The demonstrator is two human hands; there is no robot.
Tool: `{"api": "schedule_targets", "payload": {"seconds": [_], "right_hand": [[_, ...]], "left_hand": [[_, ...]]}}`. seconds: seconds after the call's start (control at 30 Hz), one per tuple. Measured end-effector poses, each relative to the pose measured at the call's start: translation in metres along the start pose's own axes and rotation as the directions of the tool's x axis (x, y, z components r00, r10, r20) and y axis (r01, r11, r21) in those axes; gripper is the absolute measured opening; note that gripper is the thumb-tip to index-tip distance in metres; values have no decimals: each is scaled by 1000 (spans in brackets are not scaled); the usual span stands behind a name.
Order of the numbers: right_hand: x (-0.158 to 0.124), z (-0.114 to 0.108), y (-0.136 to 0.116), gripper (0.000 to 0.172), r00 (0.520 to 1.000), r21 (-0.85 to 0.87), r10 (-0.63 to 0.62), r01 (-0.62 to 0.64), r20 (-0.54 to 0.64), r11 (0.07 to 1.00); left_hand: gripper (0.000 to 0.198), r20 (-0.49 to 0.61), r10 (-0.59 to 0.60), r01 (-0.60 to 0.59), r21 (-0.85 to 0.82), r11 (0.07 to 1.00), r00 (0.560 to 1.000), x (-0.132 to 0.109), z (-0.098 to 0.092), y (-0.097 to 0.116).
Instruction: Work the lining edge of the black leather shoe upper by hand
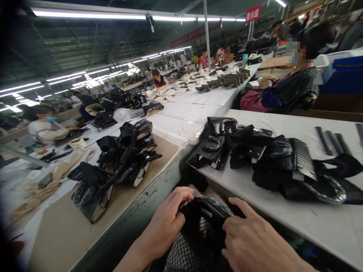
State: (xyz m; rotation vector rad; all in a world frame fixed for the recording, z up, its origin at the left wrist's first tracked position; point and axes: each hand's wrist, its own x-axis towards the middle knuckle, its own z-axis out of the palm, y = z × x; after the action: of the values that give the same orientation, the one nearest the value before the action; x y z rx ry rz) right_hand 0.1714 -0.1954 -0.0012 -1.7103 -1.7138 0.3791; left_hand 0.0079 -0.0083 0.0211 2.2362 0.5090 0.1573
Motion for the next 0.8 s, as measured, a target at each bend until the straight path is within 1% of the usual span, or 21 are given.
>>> {"api": "schedule_targets", "payload": {"seconds": [0.03, 0.07, 0.1, 0.13, 0.17, 0.23, 0.27, 0.3, 0.4, 0.43, 0.47, 0.53, 0.6, 0.67, 0.73, 0.8], "right_hand": [[-3, 7, -5, 21, 999, -157, -29, 27, -16, 987], [-5, 14, -9, 24, 998, -302, -55, 42, -35, 953], [-7, 20, -13, 25, 995, -402, -67, 34, -70, 915], [-9, 25, -15, 24, 991, -440, -61, 4, -117, 898], [-11, 29, -16, 21, 987, -436, -41, -32, -157, 899], [-15, 37, -13, 14, 971, -376, 47, -136, -236, 917], [-17, 41, -10, 12, 957, -348, 84, -182, -279, 919], [-19, 45, -6, 15, 942, -334, 111, -220, -316, 917], [-23, 56, 8, 43, 912, -357, 146, -293, -385, 887], [-24, 59, 12, 51, 909, -365, 149, -301, -390, 881], [-24, 61, 15, 54, 908, -362, 162, -311, -387, 879], [-24, 63, 20, 48, 904, -339, 193, -331, -380, 881], [-23, 63, 22, 38, 903, -324, 219, -347, -370, 880], [-22, 61, 23, 36, 900, -333, 228, -358, -371, 872], [-21, 60, 24, 39, 898, -354, 229, -366, -375, 861], [-20, 60, 26, 39, 900, -388, 209, -362, -384, 847]], "left_hand": [[59, 47, 48, -47, -29, 998, 998, 2, 1, -1], [61, 87, 83, -80, -38, 996, 993, 4, 2, -2], [63, 114, 105, -102, -27, 994, 988, 6, 2, -2], [62, 126, 117, -118, -4, 993, 985, 8, 1, -3], [60, 131, 125, -129, 23, 991, 984, 10, 0, -2], [51, 137, 124, -134, 67, 989, 983, 12, -2, 0], [45, 136, 116, -128, 85, 988, 984, 13, -2, 1], [38, 132, 107, -121, 103, 987, 985, 14, -1, 3], [19, 85, 101, -114, 163, 980, 991, 20, 5, 6], [16, 66, 117, -127, 181, 975, 991, 23, 8, 6], [17, 53, 146, -154, 194, 969, 988, 25, 11, 5], [18, 55, 244, -250, 196, 948, 968, 31, 15, 2], [17, 71, 365, -372, 189, 909, 928, 36, 18, -4], [15, 86, 458, -466, 203, 861, 885, 41, 21, -10], [13, 84, 499, -504, 242, 829, 862, 44, 24, -15], [12, 84, 510, -511, 282, 812, 856, 47, 26, -18]]}}
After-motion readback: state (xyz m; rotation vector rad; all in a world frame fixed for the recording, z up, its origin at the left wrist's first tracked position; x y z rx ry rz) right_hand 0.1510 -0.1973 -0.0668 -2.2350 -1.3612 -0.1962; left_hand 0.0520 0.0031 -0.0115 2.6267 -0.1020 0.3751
